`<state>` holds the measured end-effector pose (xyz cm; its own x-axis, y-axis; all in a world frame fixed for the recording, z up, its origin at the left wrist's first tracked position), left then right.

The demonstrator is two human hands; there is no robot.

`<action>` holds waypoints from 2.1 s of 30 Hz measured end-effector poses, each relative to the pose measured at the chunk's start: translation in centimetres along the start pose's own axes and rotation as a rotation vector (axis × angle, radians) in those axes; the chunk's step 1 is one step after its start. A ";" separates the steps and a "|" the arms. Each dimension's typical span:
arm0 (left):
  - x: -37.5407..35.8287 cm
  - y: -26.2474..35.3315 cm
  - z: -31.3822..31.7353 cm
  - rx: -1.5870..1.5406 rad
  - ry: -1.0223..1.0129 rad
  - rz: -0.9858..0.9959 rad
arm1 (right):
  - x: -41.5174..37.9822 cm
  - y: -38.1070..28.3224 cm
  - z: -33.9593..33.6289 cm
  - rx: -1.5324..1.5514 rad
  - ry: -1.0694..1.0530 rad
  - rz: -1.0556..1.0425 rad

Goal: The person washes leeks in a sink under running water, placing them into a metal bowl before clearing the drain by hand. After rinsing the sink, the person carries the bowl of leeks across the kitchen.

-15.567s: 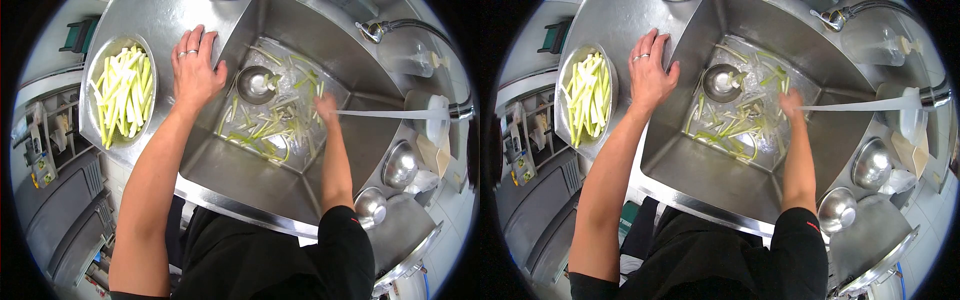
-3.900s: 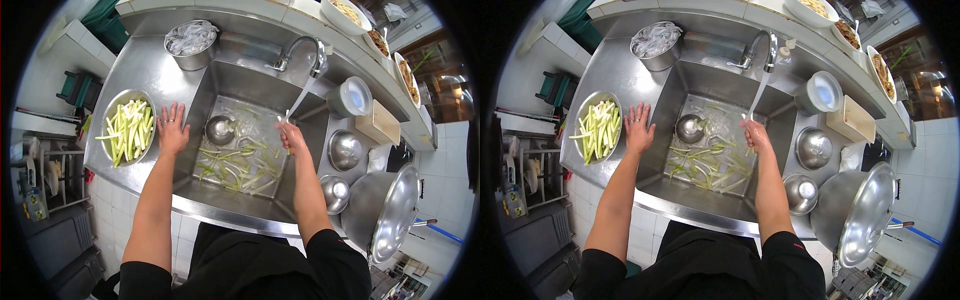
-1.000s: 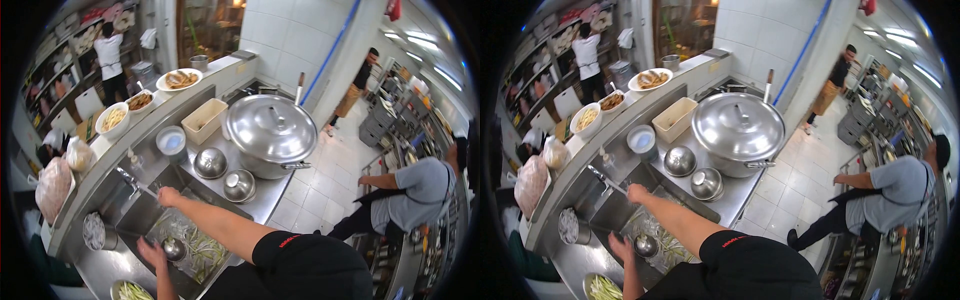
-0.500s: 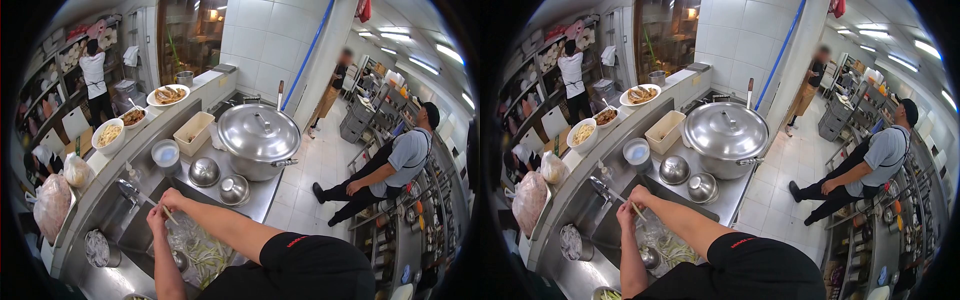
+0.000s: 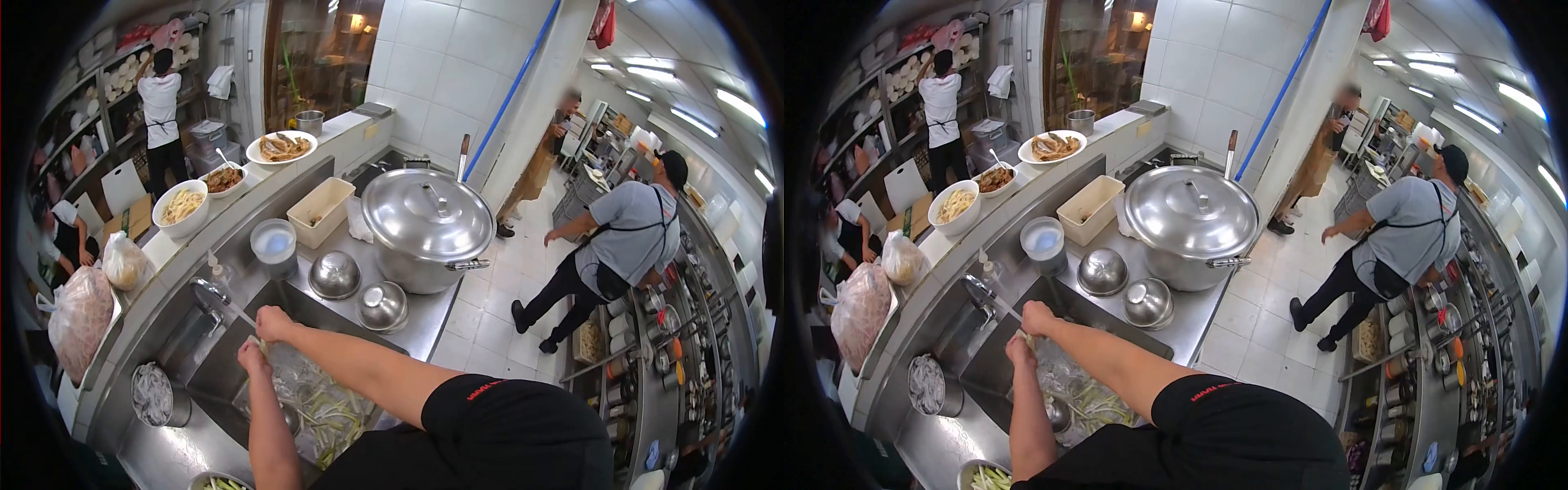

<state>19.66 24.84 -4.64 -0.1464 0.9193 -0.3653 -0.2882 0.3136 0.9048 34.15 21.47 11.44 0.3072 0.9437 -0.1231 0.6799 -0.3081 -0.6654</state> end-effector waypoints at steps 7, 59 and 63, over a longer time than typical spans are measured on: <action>0.6 -2.2 -8.3 0.425 0.358 -0.150 | -1.5 -2.8 -3.7 0.060 0.104 -0.198; -7.8 0.5 0.2 -0.025 -0.371 -0.416 | -1.8 2.3 -1.7 -0.115 -0.583 0.032; -7.7 0.0 -0.9 -0.013 -0.284 -0.413 | 5.9 -2.4 -8.9 -0.067 -0.004 -0.189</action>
<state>19.97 17.55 -2.04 0.2457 0.7479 -0.6166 -0.2794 0.6638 0.6938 40.26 26.69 18.88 0.1672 0.9859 -0.0035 0.7681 -0.1325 -0.6264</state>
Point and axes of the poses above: each hand's wrist, its own x-axis towards the middle knuckle, its own z-axis out of the palm, y = z × x, the point moved 7 cm from there along x, towards the middle knuckle, and after that the axes turned 2 degrees about -x, right-handed, at the moved point
